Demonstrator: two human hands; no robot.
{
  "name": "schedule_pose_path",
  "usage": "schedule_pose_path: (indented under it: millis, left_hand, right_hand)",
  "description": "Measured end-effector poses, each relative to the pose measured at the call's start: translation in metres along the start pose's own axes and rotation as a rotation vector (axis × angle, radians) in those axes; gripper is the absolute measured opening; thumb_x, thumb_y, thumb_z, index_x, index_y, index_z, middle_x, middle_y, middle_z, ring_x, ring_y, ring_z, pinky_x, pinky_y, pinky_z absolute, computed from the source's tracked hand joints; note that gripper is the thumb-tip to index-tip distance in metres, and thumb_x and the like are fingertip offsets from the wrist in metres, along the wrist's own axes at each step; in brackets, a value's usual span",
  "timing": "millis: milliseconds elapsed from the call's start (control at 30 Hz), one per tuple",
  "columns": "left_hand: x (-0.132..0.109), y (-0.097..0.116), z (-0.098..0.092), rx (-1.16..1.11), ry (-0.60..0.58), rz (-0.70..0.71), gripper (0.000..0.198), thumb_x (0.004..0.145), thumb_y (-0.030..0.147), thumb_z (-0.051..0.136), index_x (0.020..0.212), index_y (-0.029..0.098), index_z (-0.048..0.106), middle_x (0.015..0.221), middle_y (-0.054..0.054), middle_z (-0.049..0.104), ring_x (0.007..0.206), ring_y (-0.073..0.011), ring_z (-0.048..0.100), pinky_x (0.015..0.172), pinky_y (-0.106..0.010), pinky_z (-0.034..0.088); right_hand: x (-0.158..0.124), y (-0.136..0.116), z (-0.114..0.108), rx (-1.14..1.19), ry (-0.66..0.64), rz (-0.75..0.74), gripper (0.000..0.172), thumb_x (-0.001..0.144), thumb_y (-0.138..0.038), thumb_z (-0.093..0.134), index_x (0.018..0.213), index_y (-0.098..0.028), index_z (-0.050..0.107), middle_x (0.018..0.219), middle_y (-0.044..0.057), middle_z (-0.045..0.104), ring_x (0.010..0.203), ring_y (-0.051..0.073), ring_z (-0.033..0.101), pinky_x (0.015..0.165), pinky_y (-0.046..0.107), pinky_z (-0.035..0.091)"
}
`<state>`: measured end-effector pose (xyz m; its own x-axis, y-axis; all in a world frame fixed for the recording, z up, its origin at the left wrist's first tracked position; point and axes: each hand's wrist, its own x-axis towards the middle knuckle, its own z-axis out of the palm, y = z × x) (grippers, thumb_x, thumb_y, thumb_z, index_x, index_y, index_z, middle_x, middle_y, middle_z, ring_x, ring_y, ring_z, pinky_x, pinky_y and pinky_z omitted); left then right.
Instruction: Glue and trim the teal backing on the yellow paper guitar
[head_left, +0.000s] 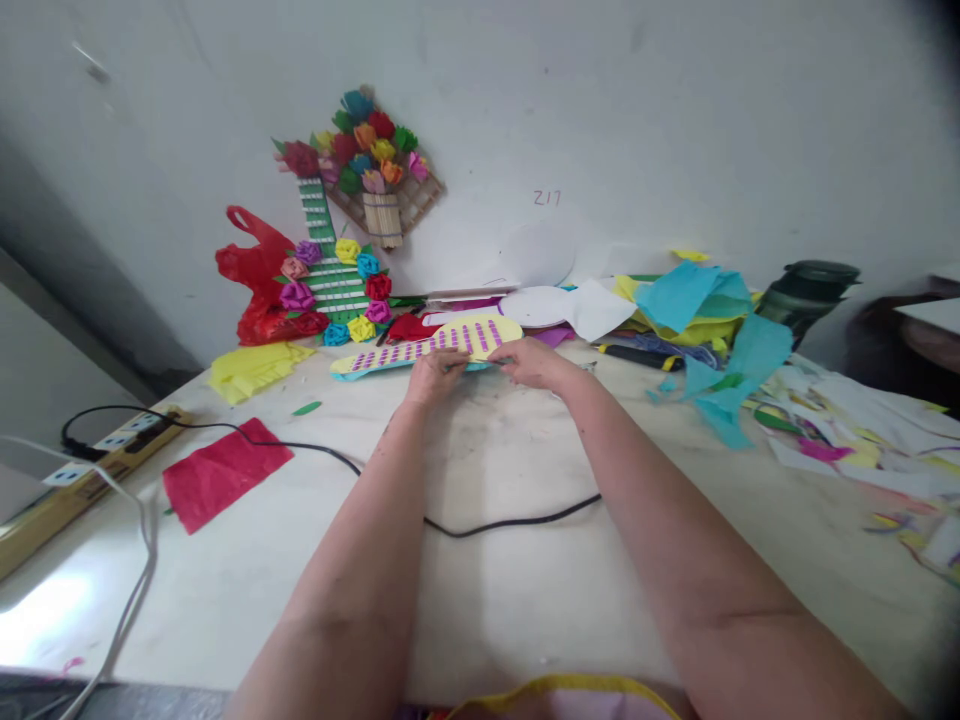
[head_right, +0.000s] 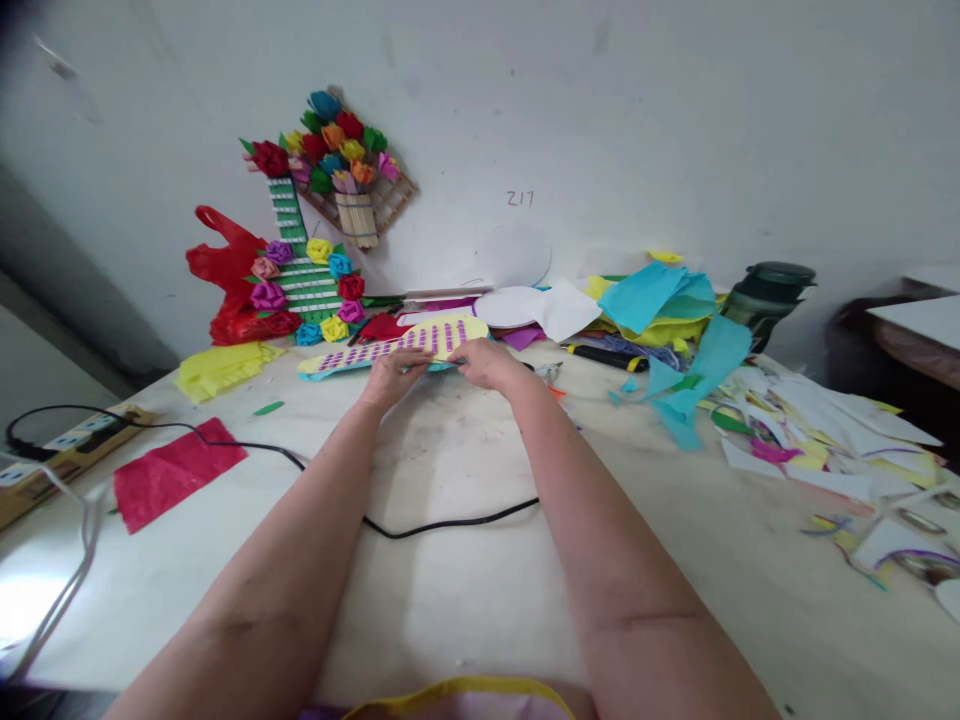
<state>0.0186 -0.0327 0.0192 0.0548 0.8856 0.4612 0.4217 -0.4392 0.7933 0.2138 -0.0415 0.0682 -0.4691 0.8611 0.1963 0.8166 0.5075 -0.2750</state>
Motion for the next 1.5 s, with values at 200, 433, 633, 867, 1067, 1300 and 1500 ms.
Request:
schedule_pose_path:
  millis: [200,433,633,867,1067,1300,1500]
  left_hand:
    - [-0.002,0.007,0.000,-0.016,0.056,-0.039,0.018,0.060,0.008,0.065,0.062,0.025,0.070,0.089,-0.002,0.069,0.101,-0.0190,0.058,0.094,-0.029,0.040]
    - [-0.001,0.005,0.001,0.194,0.039,0.051,0.011,0.064,0.016,0.065,0.066,0.025,0.071,0.096,-0.002,0.066,0.097,-0.0199,0.057,0.091,-0.030,0.041]
    - [-0.002,0.008,0.002,0.234,0.053,0.072,0.010,0.066,0.018,0.064,0.065,0.025,0.071,0.092,-0.002,0.065,0.094,-0.0192,0.057,0.087,-0.029,0.042]
    - [-0.002,0.009,0.003,0.323,0.059,0.096,0.010,0.068,0.018,0.063,0.066,0.025,0.071,0.092,-0.002,0.066,0.093,-0.0189,0.058,0.086,-0.029,0.044]
    - [-0.001,0.000,0.004,0.438,0.055,0.183,0.013,0.069,0.019,0.061,0.074,0.025,0.072,0.094,0.000,0.067,0.093,-0.0178,0.059,0.083,-0.029,0.046]
    - [-0.004,-0.007,0.006,0.540,0.005,0.294,0.014,0.071,0.022,0.060,0.077,0.024,0.072,0.097,-0.001,0.068,0.093,-0.0182,0.059,0.082,-0.030,0.047]
    - [-0.004,-0.008,0.006,0.529,0.003,0.306,0.012,0.074,0.024,0.060,0.077,0.024,0.072,0.096,0.000,0.068,0.092,-0.0180,0.060,0.081,-0.030,0.047]
  right_hand:
    - [-0.001,0.008,-0.012,0.035,-0.024,-0.056,0.029,0.073,-0.014,0.058,0.099,-0.022,0.070,0.101,0.003,0.068,0.091,0.014,0.060,0.078,0.018,0.043]
    - [-0.007,0.002,-0.018,-0.071,-0.057,0.068,0.030,0.074,-0.022,0.058,0.101,-0.029,0.069,0.100,0.000,0.068,0.086,0.015,0.061,0.072,0.021,0.044]
    - [-0.005,0.000,-0.014,-0.149,-0.016,0.077,0.030,0.075,-0.022,0.056,0.100,-0.032,0.069,0.104,0.000,0.067,0.095,0.019,0.060,0.076,0.025,0.044]
    - [-0.005,0.001,-0.013,-0.157,-0.003,0.079,0.028,0.075,-0.022,0.056,0.097,-0.031,0.071,0.102,0.000,0.068,0.092,0.019,0.061,0.074,0.025,0.044]
    - [-0.007,-0.001,-0.016,-0.093,0.012,0.083,0.029,0.074,-0.021,0.057,0.099,-0.029,0.070,0.102,0.001,0.068,0.089,0.017,0.061,0.073,0.024,0.043]
    - [0.001,-0.003,0.003,-0.072,0.126,0.147,0.031,0.073,-0.033,0.060,0.100,-0.020,0.067,0.095,0.006,0.068,0.086,0.019,0.060,0.066,0.024,0.040]
    - [0.005,-0.008,0.026,-0.176,0.156,0.142,0.022,0.080,-0.032,0.053,0.088,-0.019,0.069,0.091,0.009,0.068,0.083,0.019,0.059,0.066,0.025,0.038]
